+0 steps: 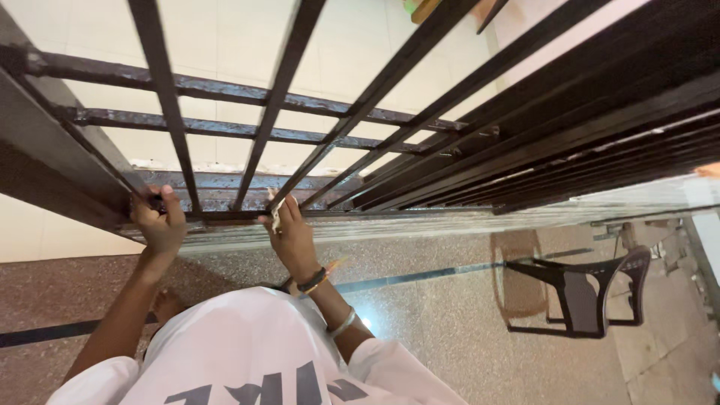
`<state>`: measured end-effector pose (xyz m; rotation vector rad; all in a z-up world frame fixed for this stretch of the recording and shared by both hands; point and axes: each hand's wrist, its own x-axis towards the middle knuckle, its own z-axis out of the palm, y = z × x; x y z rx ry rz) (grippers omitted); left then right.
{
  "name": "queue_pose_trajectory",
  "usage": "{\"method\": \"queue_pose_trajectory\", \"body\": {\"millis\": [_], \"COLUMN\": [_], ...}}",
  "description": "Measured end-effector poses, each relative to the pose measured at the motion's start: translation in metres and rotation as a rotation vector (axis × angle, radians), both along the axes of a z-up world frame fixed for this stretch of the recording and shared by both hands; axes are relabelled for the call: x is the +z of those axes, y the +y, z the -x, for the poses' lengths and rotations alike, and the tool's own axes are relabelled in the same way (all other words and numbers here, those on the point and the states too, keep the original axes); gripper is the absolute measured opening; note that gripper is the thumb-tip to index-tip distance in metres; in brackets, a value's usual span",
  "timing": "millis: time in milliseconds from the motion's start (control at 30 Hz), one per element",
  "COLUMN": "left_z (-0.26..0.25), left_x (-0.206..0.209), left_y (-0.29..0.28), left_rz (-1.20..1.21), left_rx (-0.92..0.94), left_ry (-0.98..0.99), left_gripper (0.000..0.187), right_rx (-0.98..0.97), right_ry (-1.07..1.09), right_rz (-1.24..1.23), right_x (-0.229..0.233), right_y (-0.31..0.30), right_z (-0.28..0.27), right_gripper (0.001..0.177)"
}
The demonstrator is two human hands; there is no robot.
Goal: The person wipes the vertical bars of a metal gate by hand using a piece of cloth.
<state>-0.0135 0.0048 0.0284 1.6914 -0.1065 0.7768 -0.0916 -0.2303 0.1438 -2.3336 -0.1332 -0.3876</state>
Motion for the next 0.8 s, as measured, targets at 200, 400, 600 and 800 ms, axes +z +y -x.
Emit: {"method": "queue_pose_trajectory", "body": {"millis": [200, 400, 600, 800], "left_z": [0.003, -0.003, -0.001, 0.001], "left_x": [-0.005, -0.009, -0.001, 0.003], "left_y": [0.000, 0.001, 0.001, 0.004], "left_rz": [-0.087, -0.011, -0.025, 0.000], "left_rx": [0.073, 0.000, -0.018, -0.048], "left_ry": [-0.040, -0.063, -0.034, -0.012], "left_gripper": [0.016, 0.014, 0.015, 0.015], "right_rx": [-0.080, 0.003, 0.132, 0.135], "right_ry": [0.259, -0.201, 0.170, 0.166], "right_rz": [0.134, -0.016, 0.169, 0.272], "right_x": [-0.018, 0.001, -0.005, -0.013], "right_y": [-0.012, 0.005, 0.040, 0.046], "right_z": [0.028, 0.043, 0.008, -0.010], "right_gripper": [0.017, 0.048, 0.087, 0.080]}}
